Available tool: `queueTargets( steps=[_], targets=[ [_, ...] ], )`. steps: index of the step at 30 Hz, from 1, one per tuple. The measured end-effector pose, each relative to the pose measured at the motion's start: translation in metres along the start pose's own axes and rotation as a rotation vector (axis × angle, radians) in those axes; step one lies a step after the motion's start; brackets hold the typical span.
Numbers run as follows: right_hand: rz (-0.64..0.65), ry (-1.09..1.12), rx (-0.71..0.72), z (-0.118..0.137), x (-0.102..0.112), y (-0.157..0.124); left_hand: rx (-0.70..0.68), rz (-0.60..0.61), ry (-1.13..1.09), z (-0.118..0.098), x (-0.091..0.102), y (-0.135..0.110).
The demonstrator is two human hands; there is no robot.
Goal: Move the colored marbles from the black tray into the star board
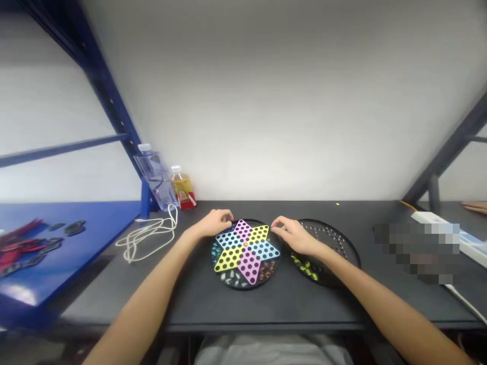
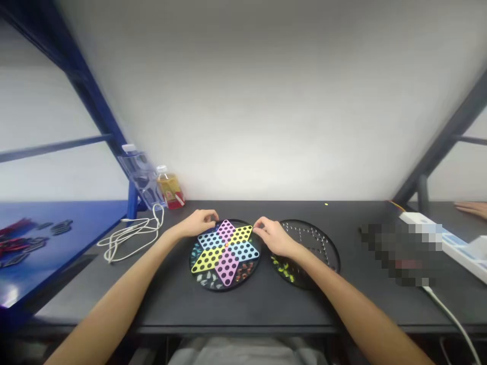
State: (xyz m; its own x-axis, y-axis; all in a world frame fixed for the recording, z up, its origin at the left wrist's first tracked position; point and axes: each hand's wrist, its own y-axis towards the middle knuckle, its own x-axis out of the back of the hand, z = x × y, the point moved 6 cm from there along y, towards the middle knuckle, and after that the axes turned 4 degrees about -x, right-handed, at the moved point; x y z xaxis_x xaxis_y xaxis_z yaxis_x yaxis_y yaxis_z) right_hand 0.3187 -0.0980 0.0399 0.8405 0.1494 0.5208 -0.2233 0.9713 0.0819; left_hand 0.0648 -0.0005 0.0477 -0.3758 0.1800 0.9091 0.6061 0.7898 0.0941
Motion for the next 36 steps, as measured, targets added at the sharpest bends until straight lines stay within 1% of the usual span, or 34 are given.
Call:
queueTargets(
  steps=[2,4,6,8,9,11,12,14,16,18,20,22,25,28,30,33,34,36],
  targets=[
    [0.034,0.375,-0.116,-0.008,0.005,0.003,-0.003,0.001,0.0,0.0,0.0,0.0],
    [0.102,0.691,-0.203,-0.014,0.009,0.006,0.0,0.005,-0.003,0.0,0.0,0.0],
    [0.174,0.864,-0.239,-0.017,0.011,0.006,0.002,0.008,-0.006,0.0,0.0,0.0],
    [0.214,0.879,-0.262,-0.018,0.009,0.006,0.003,0.006,-0.009,0.0,0.0,0.0],
    [0.214,0.833,-0.266,-0.019,0.008,0.006,0.001,0.004,-0.011,0.0,0.001,0.0],
    [0.141,0.636,-0.236,-0.018,0.006,0.006,-0.002,0.0,-0.012,-0.001,0.001,0.0],
    [0.078,0.49,-0.188,-0.015,0.006,0.005,-0.002,0.001,-0.011,-0.001,0.001,0.0],
    [-0.051,0.154,-0.037,-0.003,0.006,0.003,0.0,0.006,-0.012,-0.001,0.0,0.0],
    [-0.104,-0.145,0.096,0.01,0.002,-0.003,0.007,0.004,-0.014,-0.001,0.0,0.0],
    [-0.085,-0.351,0.134,0.016,-0.004,-0.007,0.009,-0.003,-0.019,-0.002,0.0,-0.001],
    [-0.041,-0.486,0.116,0.016,-0.008,-0.009,0.012,-0.007,-0.022,-0.003,0.0,-0.001],
    [0.011,-0.566,0.106,0.013,-0.011,-0.009,0.016,-0.001,-0.025,-0.003,0.0,-0.001],
    [0.082,-0.588,0.106,0.008,-0.014,-0.005,0.022,-0.005,-0.024,-0.004,0.001,-0.002],
    [0.091,-0.49,0.121,0.007,-0.014,0.0,0.018,-0.01,-0.02,-0.005,0.001,-0.001],
    [0.07,-0.329,0.12,0.007,-0.009,0.002,0.022,0.0,-0.021,-0.005,0.001,-0.001],
    [0.043,0.063,0.031,-0.004,0.008,0.004,0.016,0.004,-0.011,-0.004,0.0,-0.001],
    [0.054,0.221,-0.017,-0.011,0.015,0.005,0.013,0.003,-0.004,-0.004,0.0,0.0],
    [0.12,0.539,-0.115,-0.024,0.028,0.005,0.005,0.001,0.005,-0.003,0.0,0.0]
  ],
)
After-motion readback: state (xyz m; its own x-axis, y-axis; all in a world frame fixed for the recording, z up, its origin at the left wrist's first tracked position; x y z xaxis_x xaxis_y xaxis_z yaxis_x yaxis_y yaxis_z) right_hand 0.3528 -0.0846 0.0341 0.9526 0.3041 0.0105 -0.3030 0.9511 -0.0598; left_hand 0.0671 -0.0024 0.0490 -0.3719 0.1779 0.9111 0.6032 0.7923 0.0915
